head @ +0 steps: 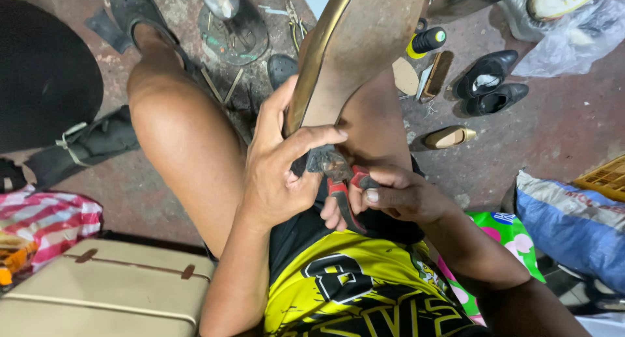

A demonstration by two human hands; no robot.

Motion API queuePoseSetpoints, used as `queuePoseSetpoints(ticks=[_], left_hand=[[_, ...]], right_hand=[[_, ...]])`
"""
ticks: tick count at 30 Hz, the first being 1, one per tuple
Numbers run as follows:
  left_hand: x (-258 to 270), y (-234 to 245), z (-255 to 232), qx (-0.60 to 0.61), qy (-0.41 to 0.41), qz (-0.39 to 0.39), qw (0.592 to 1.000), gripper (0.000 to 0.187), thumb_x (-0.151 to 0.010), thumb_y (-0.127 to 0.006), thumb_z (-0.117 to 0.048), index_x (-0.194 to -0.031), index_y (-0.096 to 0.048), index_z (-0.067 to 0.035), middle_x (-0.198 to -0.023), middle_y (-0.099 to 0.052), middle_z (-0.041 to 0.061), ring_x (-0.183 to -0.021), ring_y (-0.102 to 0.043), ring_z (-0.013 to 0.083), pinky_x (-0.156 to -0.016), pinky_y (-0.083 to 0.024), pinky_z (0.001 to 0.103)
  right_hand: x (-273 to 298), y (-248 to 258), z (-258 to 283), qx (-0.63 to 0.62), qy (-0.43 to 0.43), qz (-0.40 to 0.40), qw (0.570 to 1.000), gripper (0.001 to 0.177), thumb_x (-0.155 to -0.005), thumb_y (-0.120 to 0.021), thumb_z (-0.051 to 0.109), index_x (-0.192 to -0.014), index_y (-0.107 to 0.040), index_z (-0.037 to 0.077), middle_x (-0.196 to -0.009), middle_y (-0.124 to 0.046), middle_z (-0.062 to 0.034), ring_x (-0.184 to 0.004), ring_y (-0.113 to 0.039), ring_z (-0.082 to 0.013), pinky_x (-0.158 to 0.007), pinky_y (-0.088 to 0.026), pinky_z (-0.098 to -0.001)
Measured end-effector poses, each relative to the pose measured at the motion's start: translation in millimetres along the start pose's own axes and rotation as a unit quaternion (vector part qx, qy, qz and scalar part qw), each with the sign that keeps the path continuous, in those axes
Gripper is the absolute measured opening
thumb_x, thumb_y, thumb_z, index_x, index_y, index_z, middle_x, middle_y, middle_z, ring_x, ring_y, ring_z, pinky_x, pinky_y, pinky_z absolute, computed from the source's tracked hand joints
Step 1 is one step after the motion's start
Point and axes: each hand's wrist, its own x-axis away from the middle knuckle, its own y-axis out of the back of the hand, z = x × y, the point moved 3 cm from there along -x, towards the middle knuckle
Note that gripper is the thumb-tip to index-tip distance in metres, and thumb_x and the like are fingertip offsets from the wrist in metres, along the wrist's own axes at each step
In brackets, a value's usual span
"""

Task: The person is repairing a gold high-heeled shoe while sitting on the floor. They use a hammer to tap the heel, a plier to adjust the heel cap, and a screwdriver to pry at the sole. Finally, they apply a white substance to the heel using a small red tool.

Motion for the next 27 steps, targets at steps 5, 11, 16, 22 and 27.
queuePoseSetpoints(ticks=[5, 11, 16, 22, 27], left_hand=[[0.6, -3.8, 2.2, -0.012, -0.004, 0.003, 1.000, 0.052, -0.069, -0.066, 0.003, -0.117, -0.076, -0.017, -0.159, -0.043, 0.022, -0.141, -0.053, 0.0380, -0.121, -0.043, 0.042], [-2.4, -7.1, 2.7, -0.012, -0.018, 0.013, 1.000, 0.055, -0.067, -0.063, 0.003, -0.116, -0.075, -0.017, -0.154, -0.044, 0.020, -0.139, -0.053, 0.0386, -0.122, -0.044, 0.044], [-2.6, -8.7, 0.7, -0.025, -0.005, 0.018, 0.999, 0.054, -0.067, -0.063, -0.001, -0.117, -0.075, -0.019, -0.157, -0.044, 0.021, -0.138, -0.054, 0.0381, -0.120, -0.045, 0.044], [-9.4, -5.0, -6.7, 0.005, -0.015, 0.089, 0.996, 0.053, -0.071, -0.071, -0.015, -0.124, -0.068, -0.014, -0.158, -0.035, 0.027, -0.146, -0.044, 0.0470, -0.126, -0.036, 0.052], [-9.4, -12.4, -0.7, -0.014, -0.016, 0.081, 0.996, 0.053, -0.079, -0.084, -0.043, -0.121, -0.068, -0.015, -0.157, -0.034, 0.027, -0.144, -0.044, 0.0459, -0.120, -0.038, 0.049]], right_hand=[[8.5, 6.5, -10.2, -0.015, 0.027, 0.014, 0.999, 0.030, -0.113, -0.050, 0.026, -0.095, -0.054, 0.003, -0.112, -0.065, -0.0239, -0.104, -0.067, -0.0304, -0.094, -0.054, -0.0420], [19.2, 16.2, -25.6, -0.034, -0.059, -0.091, 0.993, 0.023, -0.107, -0.055, 0.022, -0.101, -0.059, 0.000, -0.096, -0.065, -0.0130, -0.076, -0.057, -0.0133, -0.068, -0.046, -0.0292], [12.6, 2.9, -3.1, 0.012, -0.082, -0.076, 0.994, 0.032, -0.104, -0.054, 0.030, -0.107, -0.061, -0.001, -0.102, -0.069, -0.0111, -0.081, -0.065, -0.0152, -0.072, -0.046, -0.0281], [20.2, 3.8, -6.7, -0.004, -0.080, -0.103, 0.991, 0.034, -0.106, -0.056, 0.032, -0.115, -0.059, -0.001, -0.095, -0.066, -0.0094, -0.080, -0.060, -0.0121, -0.071, -0.043, -0.0267], [20.6, 10.3, -18.1, -0.029, -0.081, -0.140, 0.986, 0.032, -0.100, -0.060, 0.028, -0.121, -0.054, 0.004, -0.096, -0.063, -0.0070, -0.081, -0.061, -0.0115, -0.071, -0.047, -0.0264]])
